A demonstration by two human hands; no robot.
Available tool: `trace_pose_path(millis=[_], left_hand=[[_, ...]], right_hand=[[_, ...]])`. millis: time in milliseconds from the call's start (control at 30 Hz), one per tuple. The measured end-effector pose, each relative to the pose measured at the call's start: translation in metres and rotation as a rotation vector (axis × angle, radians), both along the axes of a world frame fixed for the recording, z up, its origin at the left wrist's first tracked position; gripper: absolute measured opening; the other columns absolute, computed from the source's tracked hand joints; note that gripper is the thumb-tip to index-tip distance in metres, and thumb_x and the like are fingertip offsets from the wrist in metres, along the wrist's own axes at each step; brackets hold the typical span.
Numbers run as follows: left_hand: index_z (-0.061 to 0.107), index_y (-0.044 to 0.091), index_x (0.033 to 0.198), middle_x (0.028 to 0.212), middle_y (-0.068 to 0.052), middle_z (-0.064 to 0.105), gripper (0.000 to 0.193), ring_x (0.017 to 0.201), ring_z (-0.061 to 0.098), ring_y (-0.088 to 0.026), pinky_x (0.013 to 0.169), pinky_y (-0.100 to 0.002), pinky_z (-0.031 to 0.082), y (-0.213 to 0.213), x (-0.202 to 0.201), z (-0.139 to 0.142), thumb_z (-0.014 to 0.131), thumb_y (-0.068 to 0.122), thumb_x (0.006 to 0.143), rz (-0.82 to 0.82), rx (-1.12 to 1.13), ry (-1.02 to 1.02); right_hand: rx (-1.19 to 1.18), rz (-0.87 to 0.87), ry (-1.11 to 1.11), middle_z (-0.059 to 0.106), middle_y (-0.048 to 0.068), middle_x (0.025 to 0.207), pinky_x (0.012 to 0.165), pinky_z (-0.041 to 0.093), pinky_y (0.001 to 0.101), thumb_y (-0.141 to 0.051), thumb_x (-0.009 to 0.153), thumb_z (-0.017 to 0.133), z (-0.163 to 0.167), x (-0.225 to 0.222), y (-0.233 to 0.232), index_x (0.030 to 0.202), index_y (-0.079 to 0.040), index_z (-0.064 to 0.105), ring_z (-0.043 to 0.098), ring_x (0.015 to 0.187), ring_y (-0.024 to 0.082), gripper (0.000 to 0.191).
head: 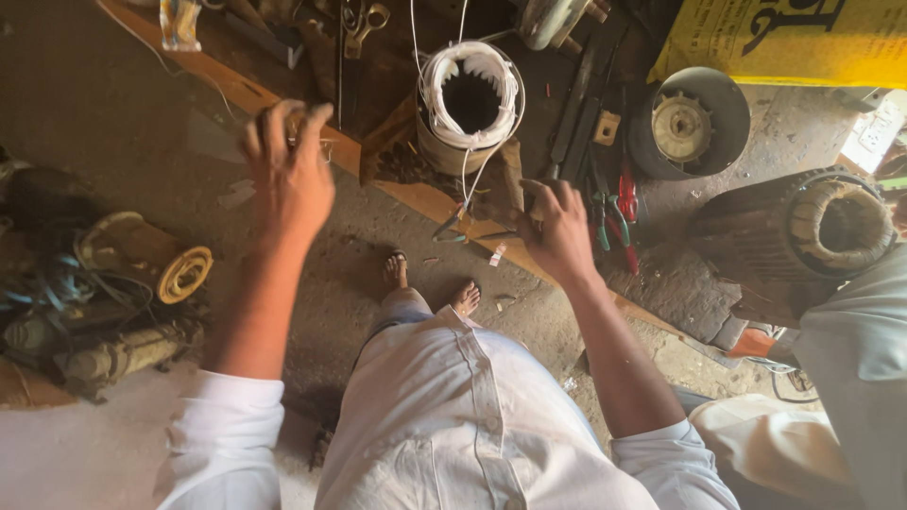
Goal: The person strips insulation from several wires, twists the exposed ends together, and wraps the joint with black electrical tape. The person uses pliers and a knife to strip and cut the wires, then applies tape by hand to insulate the connection.
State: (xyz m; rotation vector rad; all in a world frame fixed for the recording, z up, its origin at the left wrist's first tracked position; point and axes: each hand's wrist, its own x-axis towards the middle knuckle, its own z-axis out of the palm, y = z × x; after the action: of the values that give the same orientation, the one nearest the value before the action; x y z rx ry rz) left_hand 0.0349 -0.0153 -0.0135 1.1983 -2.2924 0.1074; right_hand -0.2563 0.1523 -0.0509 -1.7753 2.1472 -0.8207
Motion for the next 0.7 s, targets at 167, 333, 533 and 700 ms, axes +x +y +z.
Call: trace_pose_path(millis=[167, 333, 533, 700], left_hand=[[0.054, 0.019, 0.144, 0.151, -0.027, 0.038, 0.073, 0.132, 0.052, -0.048, 0.105, -0.054, 0.050, 0.017, -0.068, -0.005, 0.079, 0.002, 0.077, -0.380, 0.260, 0.267], [0.059, 0.016, 0.128, 0.157, -0.040, 0.023, 0.070, 0.139, 0.042, -0.060, 0.109, -0.057, 0.047, 0.012, -0.114, -0.015, 0.100, 0.031, 0.074, -0.392, 0.301, 0.332], [0.063, 0.014, 0.112, 0.157, -0.034, 0.027, 0.060, 0.140, 0.044, -0.055, 0.113, -0.060, 0.045, 0.002, -0.079, -0.023, 0.101, 0.030, 0.067, -0.506, 0.290, 0.279], [0.063, 0.014, 0.114, 0.163, -0.033, 0.022, 0.056, 0.136, 0.052, -0.054, 0.105, -0.050, 0.055, -0.043, -0.085, -0.011, 0.099, 0.022, 0.072, -0.753, 0.536, 0.233]], right_hand=[[-0.050, -0.054, -0.139, 0.059, 0.018, 0.124, 0.096, 0.049, 0.0460, -0.017, 0.092, 0.073, 0.009, 0.006, -0.011, 0.140, -0.005, 0.056, 0.059, 0.113, 0.037, 0.052], [-0.059, -0.083, 0.040, 0.061, 0.015, 0.122, 0.098, 0.050, 0.0469, -0.012, 0.094, 0.072, 0.004, 0.000, -0.010, 0.136, -0.011, 0.064, 0.060, 0.114, 0.037, 0.043], [0.062, -0.270, -0.079, 0.063, 0.013, 0.123, 0.097, 0.050, 0.0454, -0.016, 0.093, 0.073, -0.015, 0.019, 0.033, 0.123, -0.013, 0.069, 0.064, 0.107, 0.031, 0.031], [0.014, -0.358, -0.048, 0.064, 0.015, 0.125, 0.098, 0.049, 0.0463, -0.016, 0.095, 0.072, -0.028, 0.037, 0.071, 0.125, -0.009, 0.068, 0.061, 0.117, 0.037, 0.031]])
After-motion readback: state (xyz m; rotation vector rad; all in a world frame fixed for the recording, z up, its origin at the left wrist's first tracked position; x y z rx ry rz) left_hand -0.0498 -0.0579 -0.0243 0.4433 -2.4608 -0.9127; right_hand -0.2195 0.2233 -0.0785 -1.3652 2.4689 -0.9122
